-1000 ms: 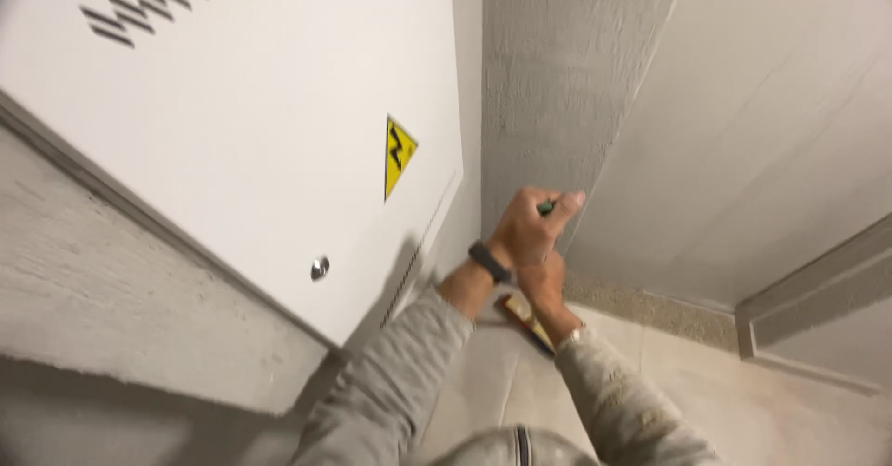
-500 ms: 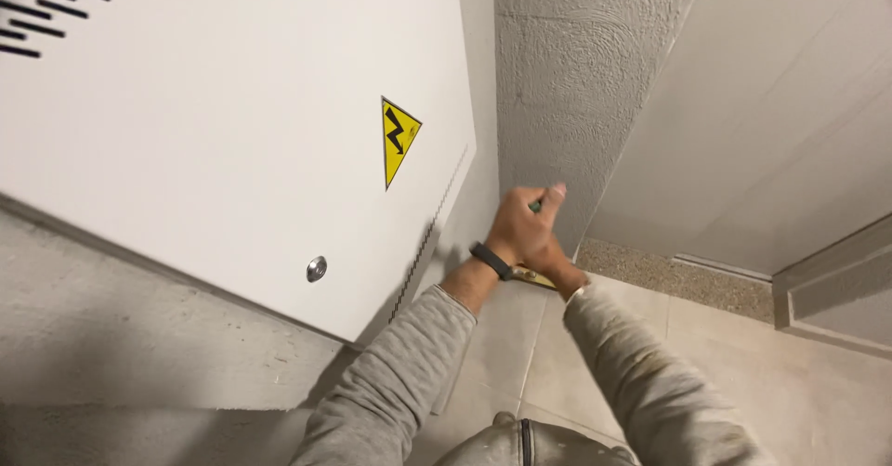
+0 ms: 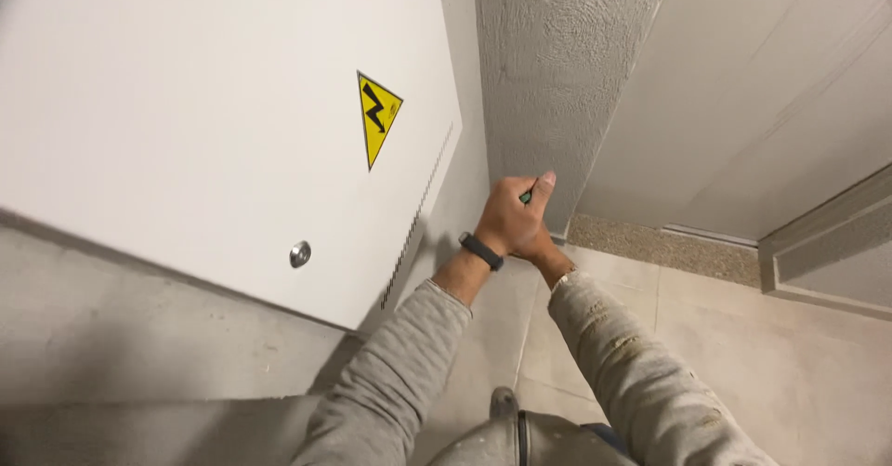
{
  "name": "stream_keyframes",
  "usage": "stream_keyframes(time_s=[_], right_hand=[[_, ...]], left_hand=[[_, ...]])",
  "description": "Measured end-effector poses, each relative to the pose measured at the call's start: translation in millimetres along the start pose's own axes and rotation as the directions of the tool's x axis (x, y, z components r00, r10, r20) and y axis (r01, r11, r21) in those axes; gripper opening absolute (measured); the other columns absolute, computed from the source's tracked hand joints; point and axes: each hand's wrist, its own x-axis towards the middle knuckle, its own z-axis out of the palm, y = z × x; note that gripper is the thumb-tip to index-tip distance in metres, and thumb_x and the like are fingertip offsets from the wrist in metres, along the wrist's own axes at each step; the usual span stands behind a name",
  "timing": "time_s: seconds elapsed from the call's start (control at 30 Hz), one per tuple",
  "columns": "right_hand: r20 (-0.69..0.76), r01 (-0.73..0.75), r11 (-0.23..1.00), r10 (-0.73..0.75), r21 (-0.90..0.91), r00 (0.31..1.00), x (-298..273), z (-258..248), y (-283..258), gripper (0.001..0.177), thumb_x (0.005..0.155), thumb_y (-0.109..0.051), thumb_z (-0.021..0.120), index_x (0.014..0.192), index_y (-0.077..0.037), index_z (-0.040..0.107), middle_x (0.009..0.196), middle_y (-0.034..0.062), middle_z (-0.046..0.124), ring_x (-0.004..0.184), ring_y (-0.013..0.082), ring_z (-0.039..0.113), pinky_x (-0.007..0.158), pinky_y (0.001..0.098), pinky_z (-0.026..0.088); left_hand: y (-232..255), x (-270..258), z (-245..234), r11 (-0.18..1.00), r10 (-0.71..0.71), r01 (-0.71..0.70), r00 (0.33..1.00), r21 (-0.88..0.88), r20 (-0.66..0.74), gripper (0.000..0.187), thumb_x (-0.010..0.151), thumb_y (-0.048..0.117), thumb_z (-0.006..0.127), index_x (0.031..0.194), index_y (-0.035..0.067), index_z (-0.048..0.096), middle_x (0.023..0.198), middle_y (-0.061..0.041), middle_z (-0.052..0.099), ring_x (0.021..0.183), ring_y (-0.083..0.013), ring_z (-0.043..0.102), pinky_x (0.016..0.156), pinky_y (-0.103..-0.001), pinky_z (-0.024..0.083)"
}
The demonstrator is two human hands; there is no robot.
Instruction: The person wipes the upper corner of a wall and the surface of a metal elevator door using a broom.
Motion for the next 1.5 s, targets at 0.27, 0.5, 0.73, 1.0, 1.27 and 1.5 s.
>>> stream_keyframes(time_s=[0.27, 0.5, 0.73, 1.0, 1.27, 1.5], right_hand=[[0.136, -0.011, 0.993, -0.004, 0.114, 0.991, -40, -15, -30, 0.031, 0.083, -0.021, 0.083, 0.098, -0.006, 0.060, 0.090, 0.0058, 0.066, 0.084, 0.0188, 0.064, 0.073, 0.0382, 0.057], [0.258, -0.247, 0.956, 0.201, 0.157, 0.945, -83, -28, -70, 0.023, 0.086, -0.018, 0.077, 0.097, -0.005, 0.062, 0.090, 0.0063, 0.068, 0.084, 0.0196, 0.067, 0.071, 0.0376, 0.060], [0.292, -0.336, 0.899, 0.254, 0.280, 0.922, -109, -9, -91, 0.018, 0.091, -0.013, 0.070, 0.097, 0.001, 0.060, 0.089, 0.0106, 0.068, 0.083, 0.0232, 0.068, 0.069, 0.0394, 0.060], [0.285, -0.251, 0.942, 0.184, 0.224, 0.941, -137, -18, -111, 0.023, 0.083, -0.012, 0.075, 0.099, -0.002, 0.061, 0.095, 0.0081, 0.067, 0.089, 0.0196, 0.066, 0.074, 0.0360, 0.060], [0.242, -0.283, 0.911, 0.215, 0.299, 0.946, -159, -10, -128, 0.027, 0.087, -0.018, 0.074, 0.104, -0.004, 0.058, 0.097, 0.0064, 0.065, 0.091, 0.0181, 0.065, 0.076, 0.0361, 0.060], [0.225, -0.335, 0.898, 0.278, 0.285, 0.934, -181, 52, -139, 0.038, 0.091, -0.022, 0.073, 0.121, -0.004, 0.058, 0.114, 0.0072, 0.067, 0.109, 0.0169, 0.062, 0.094, 0.0355, 0.051]], left_hand=[[18, -35, 22, 0.996, -0.006, 0.007, 1.000, 0.084, -0.010, 0.060, 0.104, 0.046, 0.052, 0.060, 0.007, 0.049, 0.052, 0.002, 0.042, 0.047, -0.0113, 0.036, 0.042, -0.035, 0.030], [67, -69, 39, 0.994, -0.087, 0.092, 0.994, 0.067, -0.063, 0.058, 0.104, 0.040, 0.054, 0.057, 0.005, 0.050, 0.048, -0.001, 0.044, 0.045, -0.0126, 0.035, 0.041, -0.036, 0.030], [96, -113, 26, 0.980, -0.148, 0.163, 0.981, 0.116, -0.125, 0.058, 0.104, 0.038, 0.055, 0.059, 0.002, 0.050, 0.049, -0.001, 0.042, 0.048, -0.0111, 0.036, 0.043, -0.035, 0.031], [114, -135, 48, 0.991, -0.063, 0.077, 0.990, 0.111, -0.122, 0.056, 0.104, 0.037, 0.055, 0.061, 0.003, 0.049, 0.051, -0.002, 0.039, 0.049, -0.0114, 0.035, 0.044, -0.034, 0.031], [125, -135, 46, 0.986, -0.081, 0.090, 0.994, 0.138, -0.071, 0.060, 0.103, 0.041, 0.055, 0.056, 0.006, 0.047, 0.046, 0.000, 0.039, 0.044, -0.0129, 0.034, 0.040, -0.035, 0.029], [143, -165, -18, 0.987, -0.127, 0.130, 0.991, 0.089, -0.036, 0.059, 0.102, 0.042, 0.054, 0.052, 0.011, 0.045, 0.045, 0.002, 0.038, 0.041, -0.0113, 0.030, 0.038, -0.034, 0.024]])
